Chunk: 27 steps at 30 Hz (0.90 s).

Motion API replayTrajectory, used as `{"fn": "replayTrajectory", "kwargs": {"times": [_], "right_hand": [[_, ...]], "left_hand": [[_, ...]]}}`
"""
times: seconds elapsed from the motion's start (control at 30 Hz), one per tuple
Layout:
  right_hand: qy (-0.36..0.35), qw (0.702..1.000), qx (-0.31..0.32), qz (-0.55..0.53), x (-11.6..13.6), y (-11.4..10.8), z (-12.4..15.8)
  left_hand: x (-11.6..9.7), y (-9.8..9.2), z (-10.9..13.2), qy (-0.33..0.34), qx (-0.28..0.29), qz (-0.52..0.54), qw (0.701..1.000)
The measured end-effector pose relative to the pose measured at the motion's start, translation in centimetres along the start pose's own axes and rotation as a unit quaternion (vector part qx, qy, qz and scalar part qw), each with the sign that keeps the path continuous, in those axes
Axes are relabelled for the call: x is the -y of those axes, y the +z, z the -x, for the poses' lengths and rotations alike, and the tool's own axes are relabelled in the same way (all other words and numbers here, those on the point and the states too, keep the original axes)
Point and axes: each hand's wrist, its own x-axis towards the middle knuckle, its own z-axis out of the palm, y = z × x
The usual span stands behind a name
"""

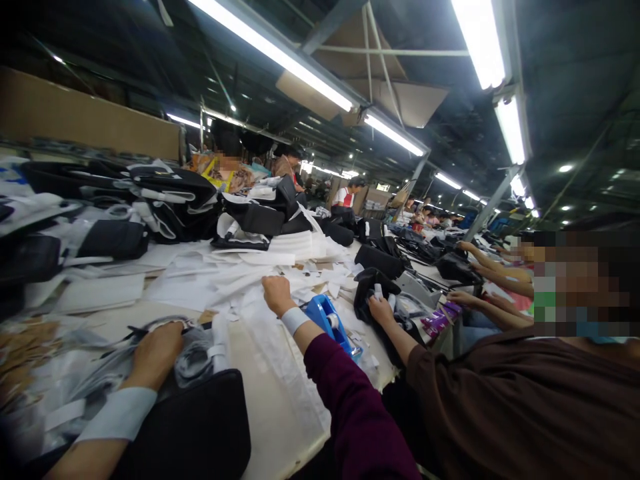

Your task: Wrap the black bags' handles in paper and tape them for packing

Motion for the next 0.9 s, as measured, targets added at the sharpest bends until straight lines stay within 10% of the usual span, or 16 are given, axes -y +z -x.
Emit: {"fn": "replayTrajectory", "kwargs": {"times": [0.3, 0.63, 0.8, 0.9], "right_hand": [[-0.007, 0.973, -0.141, -0.182, -2.0, -6.2, -2.9], [0.01, 0.844, -0.207, -0.495, -2.0, -17.2, -3.1], [-0.068, 0.785, -0.165, -0.593, -0.1, -25.4, 3.1], [-0.1, 0.804, -0.11, -0.576, 1.3, -27.1, 11.6]], "left_hand": [[0.0, 0.1, -0.2, -0.003, -0.003, -0.002, 1.0], [-0.4, -0.7, 0.2, -0.015, 0.0, 0.018, 1.0], [-0.5, -0.8, 0.4, -0.022, -0.008, 0.026, 0.999], [-0.6, -0.7, 0.4, -0.024, -0.012, 0.025, 0.999]]}}
